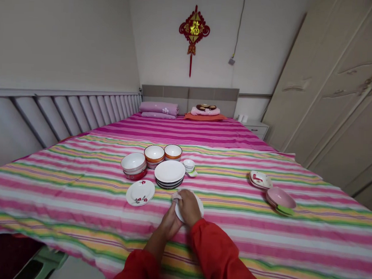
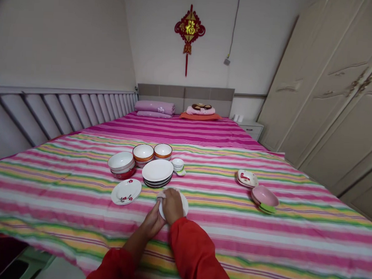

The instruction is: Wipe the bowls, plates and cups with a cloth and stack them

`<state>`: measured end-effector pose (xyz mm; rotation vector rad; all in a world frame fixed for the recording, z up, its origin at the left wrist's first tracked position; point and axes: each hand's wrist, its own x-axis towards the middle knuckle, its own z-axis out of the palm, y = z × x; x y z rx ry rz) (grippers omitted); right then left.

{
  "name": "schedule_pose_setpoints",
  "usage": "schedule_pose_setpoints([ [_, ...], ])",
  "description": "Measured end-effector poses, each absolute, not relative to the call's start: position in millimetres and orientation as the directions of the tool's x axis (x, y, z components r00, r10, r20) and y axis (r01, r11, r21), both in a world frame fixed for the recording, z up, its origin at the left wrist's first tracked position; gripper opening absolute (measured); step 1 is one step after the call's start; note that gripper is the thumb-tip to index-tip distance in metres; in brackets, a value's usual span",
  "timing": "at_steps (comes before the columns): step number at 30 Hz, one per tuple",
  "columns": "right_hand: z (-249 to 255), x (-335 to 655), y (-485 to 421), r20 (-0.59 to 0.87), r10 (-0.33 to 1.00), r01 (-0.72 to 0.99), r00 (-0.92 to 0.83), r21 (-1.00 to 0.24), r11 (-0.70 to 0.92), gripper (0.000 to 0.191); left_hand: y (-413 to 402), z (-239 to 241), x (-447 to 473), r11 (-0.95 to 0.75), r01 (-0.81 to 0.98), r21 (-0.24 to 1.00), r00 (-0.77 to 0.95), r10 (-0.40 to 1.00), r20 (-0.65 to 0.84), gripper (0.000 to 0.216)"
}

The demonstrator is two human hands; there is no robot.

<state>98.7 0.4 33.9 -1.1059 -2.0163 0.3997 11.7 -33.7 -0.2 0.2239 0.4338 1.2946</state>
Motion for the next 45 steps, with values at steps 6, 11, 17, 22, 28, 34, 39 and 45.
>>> schedule_pose_setpoints([
  [6,18.0,108.4,-31.5,0.594,0.677,0.499,-0.435,-0.467,0.73,0.044,-35.6,-5.8,7.6,0.268,-0.886,0.38,0.173,0.948,-0.266,0.046],
  [11,-20.6,147.6,-58.1,0.69,0.533,0.443,-0.49,-0.329,0.834,0.048,-38.7,-0.8,9.3,0.399,-0.827,0.396,0.322,0.914,-0.248,0.06],
  [17,-38.3,183.8,-55.3,0.682,0.68,0.447,-0.27,-0.537,0.716,0.051,-32.6,-8.5,10.9,0.337,-0.836,0.434,0.315,0.941,-0.125,0.055],
  [22,-18.5,183.3,-2.5,0.575,0.811,0.427,-0.105,-0.711,0.559,0.049,-30.7,-11.3,10.3,0.332,-0.822,0.463,0.287,0.943,-0.168,0.054],
  [28,17.1,136.8,23.2,0.478,0.842,0.573,-0.251,-0.628,0.527,0.044,-32.7,-6.0,13.7,0.304,-0.818,0.489,0.222,0.95,-0.22,0.049],
  [34,18.5,91.1,-12.2,0.503,0.752,0.617,-0.426,-0.446,0.648,0.05,-34.9,-8.6,12.9,0.275,-0.844,0.461,0.186,0.956,-0.229,0.047],
  [39,1.6,109.2,-34.5,0.555,0.668,0.574,-0.496,-0.368,0.732,0.058,-33.2,-12.6,10.1,0.254,-0.867,0.429,0.169,0.959,-0.226,0.047],
  [45,-32.1,156.0,-57.9,0.619,0.564,0.569,-0.547,-0.219,0.792,0.072,-33.5,-10.2,10.3,0.42,-0.798,0.433,0.327,0.905,-0.273,0.059],
])
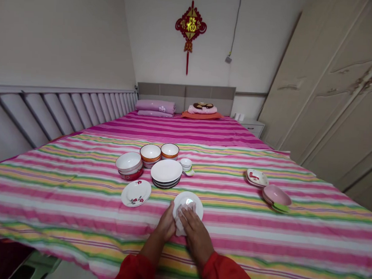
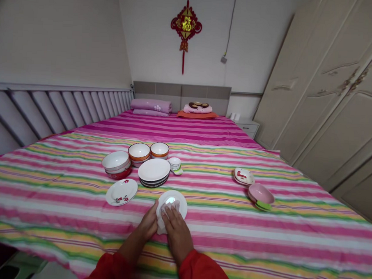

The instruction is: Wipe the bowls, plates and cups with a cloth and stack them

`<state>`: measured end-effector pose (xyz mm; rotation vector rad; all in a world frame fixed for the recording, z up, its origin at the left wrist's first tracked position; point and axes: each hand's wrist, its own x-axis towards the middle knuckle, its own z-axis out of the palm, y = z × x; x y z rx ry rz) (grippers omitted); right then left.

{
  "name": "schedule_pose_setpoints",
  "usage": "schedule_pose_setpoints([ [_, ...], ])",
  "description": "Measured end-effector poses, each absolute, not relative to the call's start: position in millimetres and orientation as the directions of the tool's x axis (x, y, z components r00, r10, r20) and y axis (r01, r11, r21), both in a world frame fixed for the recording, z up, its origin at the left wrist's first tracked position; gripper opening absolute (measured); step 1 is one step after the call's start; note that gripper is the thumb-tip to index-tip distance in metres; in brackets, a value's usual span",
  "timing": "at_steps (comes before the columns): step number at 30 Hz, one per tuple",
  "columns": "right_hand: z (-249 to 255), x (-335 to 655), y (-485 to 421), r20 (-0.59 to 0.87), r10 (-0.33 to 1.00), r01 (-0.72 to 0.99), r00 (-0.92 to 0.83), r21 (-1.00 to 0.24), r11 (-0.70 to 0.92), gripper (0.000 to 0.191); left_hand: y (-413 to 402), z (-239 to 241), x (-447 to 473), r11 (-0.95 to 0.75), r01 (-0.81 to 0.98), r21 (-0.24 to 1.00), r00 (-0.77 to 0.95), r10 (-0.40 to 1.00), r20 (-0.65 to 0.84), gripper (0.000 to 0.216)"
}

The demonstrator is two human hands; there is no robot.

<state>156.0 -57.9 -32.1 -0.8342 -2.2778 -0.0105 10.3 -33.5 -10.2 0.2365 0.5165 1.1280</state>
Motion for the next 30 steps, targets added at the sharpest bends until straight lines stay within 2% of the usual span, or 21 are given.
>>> schedule_pose_setpoints([
  [5,-28.0,152.6,-44.6,0.641,0.617,0.613,-0.457,-0.275,0.74,0.072,-30.1,-7.5,10.8,0.373,-0.827,0.42,0.32,0.928,-0.193,0.057],
  [9,-3.6,130.2,-17.8,0.563,0.7,0.596,-0.44,-0.4,0.697,0.066,-25.3,-13.5,8.6,0.307,-0.855,0.417,0.266,0.951,-0.155,0.048],
  [13,13.5,125.6,6.7,0.515,0.776,0.549,-0.365,-0.554,0.626,0.051,-23.3,-20.3,8.5,0.309,-0.849,0.429,0.259,0.95,-0.173,0.052],
  [16,15.8,137.3,15.6,0.499,0.811,0.466,-0.305,-0.665,0.584,0.042,-23.8,-22.2,9.7,0.304,-0.839,0.451,0.242,0.951,-0.191,0.054],
  [19,7.6,151.2,10.7,0.514,0.83,0.435,-0.217,-0.71,0.553,0.04,-25.0,-20.9,10.5,0.294,-0.844,0.448,0.228,0.954,-0.196,0.052],
  [23,-20.8,160.0,-16.5,0.563,0.824,0.516,-0.066,-0.687,0.512,0.042,-25.2,-17.9,9.7,0.297,-0.849,0.437,0.244,0.954,-0.174,0.053],
  [25,-38.6,160.1,-33.8,0.616,0.786,0.559,-0.051,-0.635,0.533,0.048,-24.4,-17.2,9.4,0.283,-0.856,0.433,0.236,0.958,-0.16,0.054],
  [27,-53.5,158.4,-48.9,0.691,0.716,0.596,-0.093,-0.538,0.596,0.057,-23.6,-17.1,9.5,0.283,-0.859,0.427,0.228,0.958,-0.176,0.055],
  [30,-62.5,152.1,-61.6,0.751,0.613,0.621,-0.247,-0.363,0.695,0.071,-24.1,-17.5,9.1,0.32,-0.846,0.427,0.24,0.943,-0.231,0.056],
])
